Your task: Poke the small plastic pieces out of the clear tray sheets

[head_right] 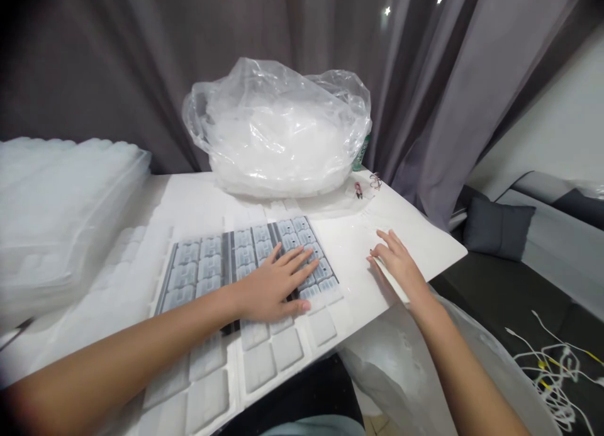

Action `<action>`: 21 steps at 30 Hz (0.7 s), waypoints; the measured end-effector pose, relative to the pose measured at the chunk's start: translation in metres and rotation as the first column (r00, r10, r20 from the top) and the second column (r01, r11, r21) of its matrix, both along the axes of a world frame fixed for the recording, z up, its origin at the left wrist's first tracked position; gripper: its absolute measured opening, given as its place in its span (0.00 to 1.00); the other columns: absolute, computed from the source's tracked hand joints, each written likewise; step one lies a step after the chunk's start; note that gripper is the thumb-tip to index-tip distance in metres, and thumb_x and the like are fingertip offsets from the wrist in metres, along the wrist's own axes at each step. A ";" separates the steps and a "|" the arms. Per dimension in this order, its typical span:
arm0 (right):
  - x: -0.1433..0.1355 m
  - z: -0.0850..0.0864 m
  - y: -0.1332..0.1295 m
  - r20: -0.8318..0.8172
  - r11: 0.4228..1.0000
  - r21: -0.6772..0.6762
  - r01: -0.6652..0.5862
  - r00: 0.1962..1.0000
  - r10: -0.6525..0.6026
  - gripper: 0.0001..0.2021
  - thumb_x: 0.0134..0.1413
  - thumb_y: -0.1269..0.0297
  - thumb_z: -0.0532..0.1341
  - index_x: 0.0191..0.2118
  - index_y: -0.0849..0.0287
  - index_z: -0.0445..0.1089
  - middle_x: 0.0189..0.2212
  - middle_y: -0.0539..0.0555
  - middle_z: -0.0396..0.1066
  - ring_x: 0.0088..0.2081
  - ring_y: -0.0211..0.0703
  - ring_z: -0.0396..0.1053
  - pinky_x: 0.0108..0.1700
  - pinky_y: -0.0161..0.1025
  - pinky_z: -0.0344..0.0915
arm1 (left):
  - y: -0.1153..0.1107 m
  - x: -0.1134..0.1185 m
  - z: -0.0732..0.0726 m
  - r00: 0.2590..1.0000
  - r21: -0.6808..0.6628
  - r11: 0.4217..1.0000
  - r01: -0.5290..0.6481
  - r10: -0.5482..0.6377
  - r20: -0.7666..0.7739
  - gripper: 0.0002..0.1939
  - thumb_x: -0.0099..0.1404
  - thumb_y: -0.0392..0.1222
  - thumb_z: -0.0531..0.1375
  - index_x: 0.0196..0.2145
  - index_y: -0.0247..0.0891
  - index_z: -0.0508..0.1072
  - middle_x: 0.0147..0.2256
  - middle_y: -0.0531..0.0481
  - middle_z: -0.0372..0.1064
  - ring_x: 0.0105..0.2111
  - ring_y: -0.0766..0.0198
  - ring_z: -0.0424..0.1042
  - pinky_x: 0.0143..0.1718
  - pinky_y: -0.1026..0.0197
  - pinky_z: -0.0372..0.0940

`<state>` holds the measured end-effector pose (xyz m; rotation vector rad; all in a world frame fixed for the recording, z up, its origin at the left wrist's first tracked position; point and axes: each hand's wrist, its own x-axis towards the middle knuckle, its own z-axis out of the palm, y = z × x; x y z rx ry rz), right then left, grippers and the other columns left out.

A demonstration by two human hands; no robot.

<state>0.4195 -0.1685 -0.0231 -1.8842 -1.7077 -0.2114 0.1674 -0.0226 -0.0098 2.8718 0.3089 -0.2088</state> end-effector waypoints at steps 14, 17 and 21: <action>-0.085 0.024 -0.020 -0.022 0.756 0.361 -0.545 0.806 0.591 0.06 0.54 0.74 0.62 0.37 0.58 0.72 0.28 0.52 0.71 0.36 0.41 0.67 0.36 0.38 0.68 | -0.020 -0.001 0.018 0.732 -0.394 0.830 0.394 -0.025 0.680 0.14 0.65 0.48 0.60 0.43 0.37 0.74 0.40 0.49 0.76 0.41 0.64 0.74 0.57 0.58 0.52; -0.085 0.021 -0.019 0.019 0.749 0.338 -0.569 0.800 0.599 0.07 0.54 0.74 0.62 0.39 0.61 0.71 0.30 0.54 0.71 0.37 0.42 0.67 0.36 0.40 0.68 | -0.020 -0.002 0.018 0.740 -0.428 0.814 0.393 -0.003 0.673 0.09 0.63 0.43 0.62 0.40 0.37 0.74 0.39 0.50 0.76 0.40 0.65 0.74 0.58 0.58 0.50; -0.086 0.013 -0.018 0.043 0.752 0.303 -0.585 0.797 0.603 0.10 0.56 0.74 0.60 0.44 0.60 0.69 0.32 0.55 0.73 0.37 0.43 0.67 0.36 0.41 0.69 | -0.018 -0.002 0.017 0.744 -0.423 0.809 0.407 -0.025 0.667 0.09 0.64 0.45 0.61 0.37 0.36 0.74 0.36 0.49 0.77 0.38 0.64 0.75 0.58 0.56 0.50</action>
